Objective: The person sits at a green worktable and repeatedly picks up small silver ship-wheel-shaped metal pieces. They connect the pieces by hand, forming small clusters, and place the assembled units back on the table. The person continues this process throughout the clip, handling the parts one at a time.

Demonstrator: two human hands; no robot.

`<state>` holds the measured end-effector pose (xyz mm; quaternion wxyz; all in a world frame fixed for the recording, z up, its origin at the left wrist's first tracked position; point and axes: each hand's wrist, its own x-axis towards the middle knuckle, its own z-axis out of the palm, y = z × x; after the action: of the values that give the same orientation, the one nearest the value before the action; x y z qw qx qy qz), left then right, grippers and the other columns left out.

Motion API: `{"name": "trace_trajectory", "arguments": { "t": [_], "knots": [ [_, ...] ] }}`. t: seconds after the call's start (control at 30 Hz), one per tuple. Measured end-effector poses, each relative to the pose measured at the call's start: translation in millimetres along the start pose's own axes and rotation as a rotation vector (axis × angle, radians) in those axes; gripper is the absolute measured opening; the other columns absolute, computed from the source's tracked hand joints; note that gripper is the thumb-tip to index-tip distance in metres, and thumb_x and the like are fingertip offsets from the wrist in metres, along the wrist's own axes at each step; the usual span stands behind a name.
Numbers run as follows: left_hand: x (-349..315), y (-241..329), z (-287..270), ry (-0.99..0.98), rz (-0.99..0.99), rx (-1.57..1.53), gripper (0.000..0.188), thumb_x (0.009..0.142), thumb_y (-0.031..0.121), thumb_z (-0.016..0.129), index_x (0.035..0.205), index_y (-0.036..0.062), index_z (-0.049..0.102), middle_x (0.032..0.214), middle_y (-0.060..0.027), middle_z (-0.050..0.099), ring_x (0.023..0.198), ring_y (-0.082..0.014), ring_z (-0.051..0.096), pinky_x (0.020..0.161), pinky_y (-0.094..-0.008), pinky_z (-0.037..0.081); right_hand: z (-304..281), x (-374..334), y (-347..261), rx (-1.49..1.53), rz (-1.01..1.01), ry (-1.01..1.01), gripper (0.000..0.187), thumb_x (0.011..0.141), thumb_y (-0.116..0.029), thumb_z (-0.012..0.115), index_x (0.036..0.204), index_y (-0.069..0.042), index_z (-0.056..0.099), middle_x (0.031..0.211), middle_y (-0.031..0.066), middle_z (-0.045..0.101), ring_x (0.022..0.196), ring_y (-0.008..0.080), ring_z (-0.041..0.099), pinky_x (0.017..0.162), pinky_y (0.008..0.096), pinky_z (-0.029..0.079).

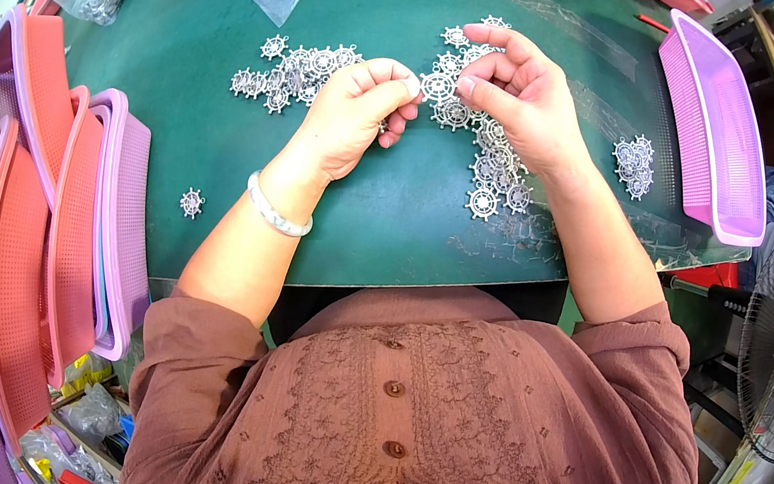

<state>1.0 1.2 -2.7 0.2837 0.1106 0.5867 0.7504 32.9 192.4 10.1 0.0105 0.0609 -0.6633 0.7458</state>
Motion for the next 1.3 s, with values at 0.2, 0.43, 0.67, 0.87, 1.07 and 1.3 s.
{"name": "trace_trajectory", "arguments": {
  "t": [0.2,0.43,0.67,0.87,1.07,1.3],
  "knots": [
    [-0.2,0.5,1.2,0.021,0.019,0.069,0.009,0.085,0.015,0.056,0.082,0.0061,0.058,0.07,-0.0002,0.055,0.056,-0.0064,0.047,0.048,-0.0194,0.037,-0.2,0.2,2.3,-0.08,-0.081,-0.005,0.044,0.077,0.002,0.06,0.119,0.002,0.046,0.076,0.0005,0.059,0.071,0.0055,0.054,0.066,0.0196,0.043],
    [-0.1,0.4,1.7,0.039,0.033,0.092,0.009,0.084,0.014,0.057,0.082,0.0056,0.058,0.07,-0.0002,0.055,0.056,-0.006,0.047,0.048,-0.019,0.037,-0.2,-0.1,4.4,-0.153,-0.137,-0.008,0.045,0.078,0.002,0.06,0.12,0.0,0.045,0.077,0.0005,0.059,0.073,0.0057,0.054,0.068,0.0205,0.044],
    [1.2,-3.8,0.5,0.068,0.106,0.151,0.006,0.083,0.01,0.059,0.083,0.0043,0.058,0.07,0.0004,0.054,0.055,-0.0056,0.047,0.047,-0.0186,0.037,0.2,-0.8,6.3,-0.266,-0.236,0.006,0.046,0.077,0.002,0.06,0.12,-0.003,0.045,0.077,0.001,0.059,0.074,0.007,0.055,0.069,0.0222,0.045],
    [1.0,-2.8,1.7,0.074,0.108,0.16,0.005,0.082,0.008,0.058,0.083,0.0037,0.059,0.069,0.0003,0.054,0.054,-0.0055,0.046,0.047,-0.0183,0.037,1.4,-0.9,7.2,-0.26,-0.301,0.027,0.046,0.077,0.004,0.059,0.12,-0.002,0.045,0.078,0.0017,0.059,0.075,0.0072,0.056,0.07,0.0219,0.045],
    [1.1,-3.0,2.1,0.076,0.106,0.157,0.004,0.082,0.007,0.058,0.083,0.0035,0.059,0.069,0.0001,0.055,0.054,-0.0055,0.047,0.047,-0.0184,0.038,1.8,-1.3,6.8,-0.244,-0.317,0.028,0.046,0.077,0.004,0.06,0.121,-0.001,0.044,0.08,0.0028,0.059,0.076,0.0078,0.056,0.071,0.0221,0.045],
    [0.4,-2.7,3.6,0.085,0.145,0.161,0.005,0.081,0.008,0.059,0.084,0.0036,0.059,0.068,0.0009,0.053,0.053,-0.0058,0.046,0.047,-0.0184,0.036,4.0,-3.1,3.4,-0.218,-0.317,0.035,0.047,0.077,0.005,0.059,0.122,-0.002,0.044,0.081,0.0029,0.059,0.077,0.0083,0.055,0.072,0.0222,0.045]
  ]
}}
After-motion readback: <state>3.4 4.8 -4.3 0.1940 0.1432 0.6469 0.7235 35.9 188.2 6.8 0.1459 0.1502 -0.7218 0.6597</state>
